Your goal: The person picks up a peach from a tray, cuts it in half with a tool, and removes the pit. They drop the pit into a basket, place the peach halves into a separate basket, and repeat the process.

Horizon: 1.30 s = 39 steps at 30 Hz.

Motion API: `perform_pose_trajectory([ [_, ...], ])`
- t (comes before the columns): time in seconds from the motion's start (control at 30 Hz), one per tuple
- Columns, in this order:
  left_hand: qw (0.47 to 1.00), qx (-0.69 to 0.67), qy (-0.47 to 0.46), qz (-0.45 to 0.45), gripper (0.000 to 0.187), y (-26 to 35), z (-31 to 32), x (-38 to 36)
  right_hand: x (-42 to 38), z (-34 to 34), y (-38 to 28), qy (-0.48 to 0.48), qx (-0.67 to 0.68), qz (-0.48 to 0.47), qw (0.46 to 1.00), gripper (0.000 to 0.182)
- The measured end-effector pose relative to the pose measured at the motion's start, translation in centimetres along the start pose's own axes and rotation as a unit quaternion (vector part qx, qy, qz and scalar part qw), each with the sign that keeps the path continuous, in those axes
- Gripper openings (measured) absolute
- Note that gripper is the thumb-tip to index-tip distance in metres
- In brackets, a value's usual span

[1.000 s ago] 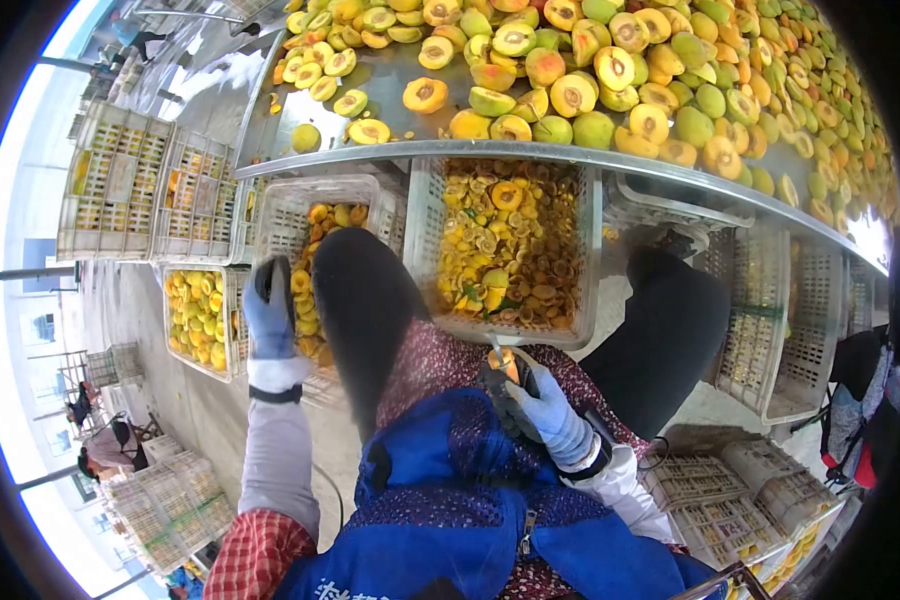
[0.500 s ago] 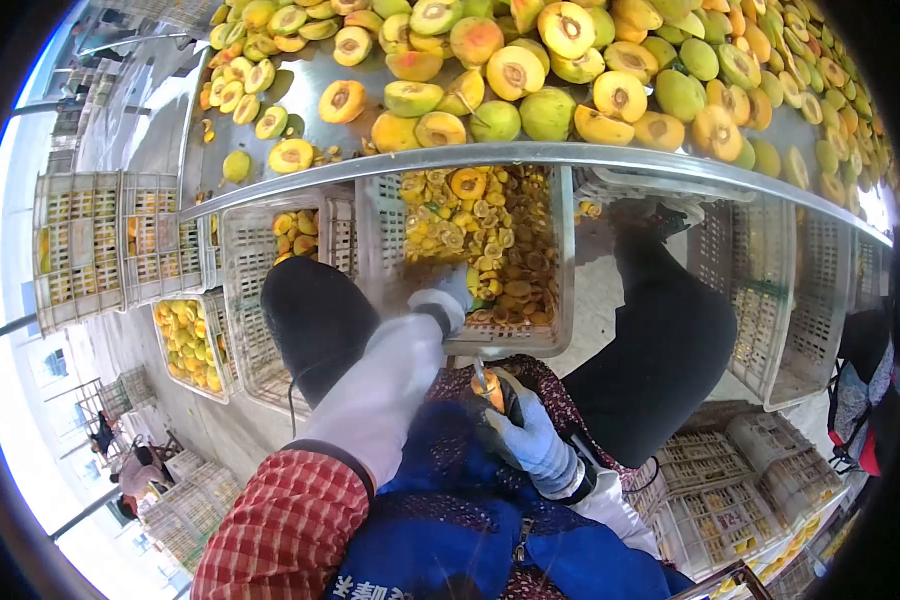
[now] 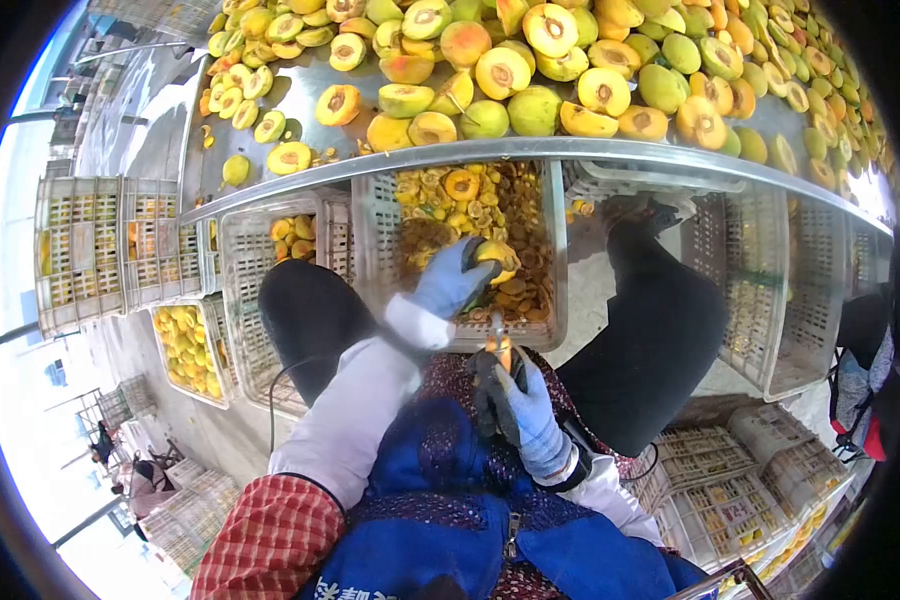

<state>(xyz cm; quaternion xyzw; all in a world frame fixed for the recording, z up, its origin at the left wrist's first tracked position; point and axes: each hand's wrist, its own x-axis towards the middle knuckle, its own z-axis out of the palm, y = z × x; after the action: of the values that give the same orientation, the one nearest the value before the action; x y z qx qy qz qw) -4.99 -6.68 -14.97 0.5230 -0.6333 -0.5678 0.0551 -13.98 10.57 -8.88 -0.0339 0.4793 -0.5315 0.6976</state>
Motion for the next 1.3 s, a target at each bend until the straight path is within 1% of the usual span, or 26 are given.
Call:
perform_pose_trajectory([
  [0.03, 0.991, -0.129, -0.037, -0.018, 0.044, 1.0, -0.5, -1.1, -0.1, 0.5, 0.0, 0.025, 0.047, -0.027, 0.998, 0.024],
  [0.07, 0.981, -0.189, -0.023, 0.036, 0.041, 0.9, -0.7, -1.9, 0.1, 0.6, -0.4, 0.057, 0.037, -0.018, 0.997, 0.022],
  [0.1, 0.981, -0.188, -0.019, 0.039, 0.041, 0.9, -1.1, -2.7, 0.4, 0.5, -1.0, 0.091, 0.028, -0.008, 0.995, 0.023],
  [0.13, 0.992, -0.117, -0.02, 0.041, 0.036, 0.9, -1.7, -3.6, 0.4, 0.7, -1.7, 0.12, 0.108, -0.001, 0.987, 0.024],
  [0.17, 0.998, -0.046, -0.021, 0.044, 0.03, 1.3, -2.4, -4.5, 0.4, 0.6, -2.2, 0.145, 0.081, -0.019, 0.986, 0.023],
  [0.23, 0.997, 0.005, -0.038, 0.067, 0.039, 2.5, -3.5, -6.4, -0.2, 1.1, -3.4, 0.146, 0.075, -0.005, 0.986, 0.023],
  [0.27, 0.964, 0.25, -0.082, 0.033, 0.046, 2.9, -4.0, -6.9, -0.4, 1.0, -3.3, 0.142, 0.072, -0.011, 0.987, 0.023],
  [0.3, 0.87, 0.48, -0.116, -0.006, 0.053, 3.2, -4.3, -7.3, -0.5, 0.8, -2.8, 0.115, 0.067, -0.015, 0.991, 0.022],
  [0.33, 0.842, 0.526, -0.117, -0.008, 0.063, 2.0, -4.1, -7.4, -0.5, 0.7, -2.4, 0.087, 0.062, -0.018, 0.994, 0.022],
  [0.5, 0.874, 0.481, 0.015, 0.066, 0.057, 5.4, -5.0, -7.3, -0.8, 1.0, -2.0, 0.081, 0.07, 0.011, 0.994, 0.021],
  [0.57, 0.93, 0.303, 0.166, 0.13, 0.043, 7.0, -6.0, -6.6, -0.6, 0.9, -1.9, 0.056, 0.054, -0.032, 0.996, 0.023],
  [0.6, 0.923, 0.237, 0.211, 0.218, 0.033, 8.1, -7.1, -6.3, -0.3, 0.8, -1.5, 0.044, 0.043, -0.06, 0.996, 0.025],
  [0.63, 0.882, 0.201, 0.286, 0.315, 0.027, 8.6, -8.1, -5.4, -0.2, 0.8, -1.4, 0.042, 0.045, -0.062, 0.996, 0.025],
  [0.67, 0.918, 0.055, 0.277, 0.278, 0.026, 10.2, -9.2, -4.8, 0.1, 0.8, -1.4, 0.058, 0.035, -0.054, 0.996, 0.024],
  [0.73, 0.908, 0.159, 0.344, 0.177, 0.031, 12.2, -12.6, -2.2, 0.4, 0.8, -1.9, 0.071, -0.002, -0.048, 0.996, 0.023],
  [0.77, 0.864, 0.26, 0.387, 0.19, 0.04, 12.2, -14.1, 0.1, 0.4, 1.2, -2.7, 0.071, -0.001, -0.047, 0.996, 0.023],
  [0.8, 0.863, 0.295, 0.379, 0.159, 0.049, 13.8, -14.6, 1.5, 0.3, 1.7, -3.5, 0.081, 0.002, -0.022, 0.996, 0.023],
  [0.83, 0.864, 0.297, 0.375, 0.155, 0.049, 12.7, -15.0, 5.0, 0.3, 2.1, -3.7, 0.092, 0.006, 0.005, 0.996, 0.023],
  [0.9, 0.896, 0.304, 0.291, 0.144, 0.057, 8.3, -14.5, 11.9, 0.5, 2.2, -3.5, 0.088, 0.031, 0.032, 0.995, 0.023],
  [0.93, 0.897, 0.303, 0.289, 0.142, 0.057, 9.7, -13.1, 10.7, 0.8, 2.1, -3.5, 0.083, 0.054, 0.05, 0.994, 0.023],
  [1.0, 0.789, 0.312, 0.443, 0.288, 0.059, 13.7, -8.3, 5.1, 1.3, 1.2, -3.0, 0.083, 0.054, 0.03, 0.995, 0.023],
  [1.03, 0.75, 0.281, 0.456, 0.387, 0.056, 13.2, -6.0, 3.8, 1.3, 0.8, -2.7, 0.079, 0.048, 0.011, 0.996, 0.023],
  [1.1, 0.814, 0.278, 0.336, 0.385, 0.041, 10.5, -1.7, 0.7, 1.2, 0.4, -2.6, 0.1, 0.093, 0.02, 0.99, 0.023],
  [1.17, 0.901, 0.305, 0.109, 0.289, 0.027, 3.1, 3.9, 0.7, 1.5, -0.2, -1.9, 0.088, 0.096, 0.002, 0.991, 0.025],
  [1.23, 0.886, 0.348, -0.018, 0.306, 0.027, -7.3, 9.1, 2.5, 1.6, -0.5, -1.4, 0.08, 0.07, 0.008, 0.994, 0.025],
  [1.3, 0.872, 0.388, -0.13, 0.266, 0.026, -12.1, 11.7, 3.9, 1.8, -0.5, -0.7, 0.092, 0.06, 0.028, 0.994, 0.026],
])
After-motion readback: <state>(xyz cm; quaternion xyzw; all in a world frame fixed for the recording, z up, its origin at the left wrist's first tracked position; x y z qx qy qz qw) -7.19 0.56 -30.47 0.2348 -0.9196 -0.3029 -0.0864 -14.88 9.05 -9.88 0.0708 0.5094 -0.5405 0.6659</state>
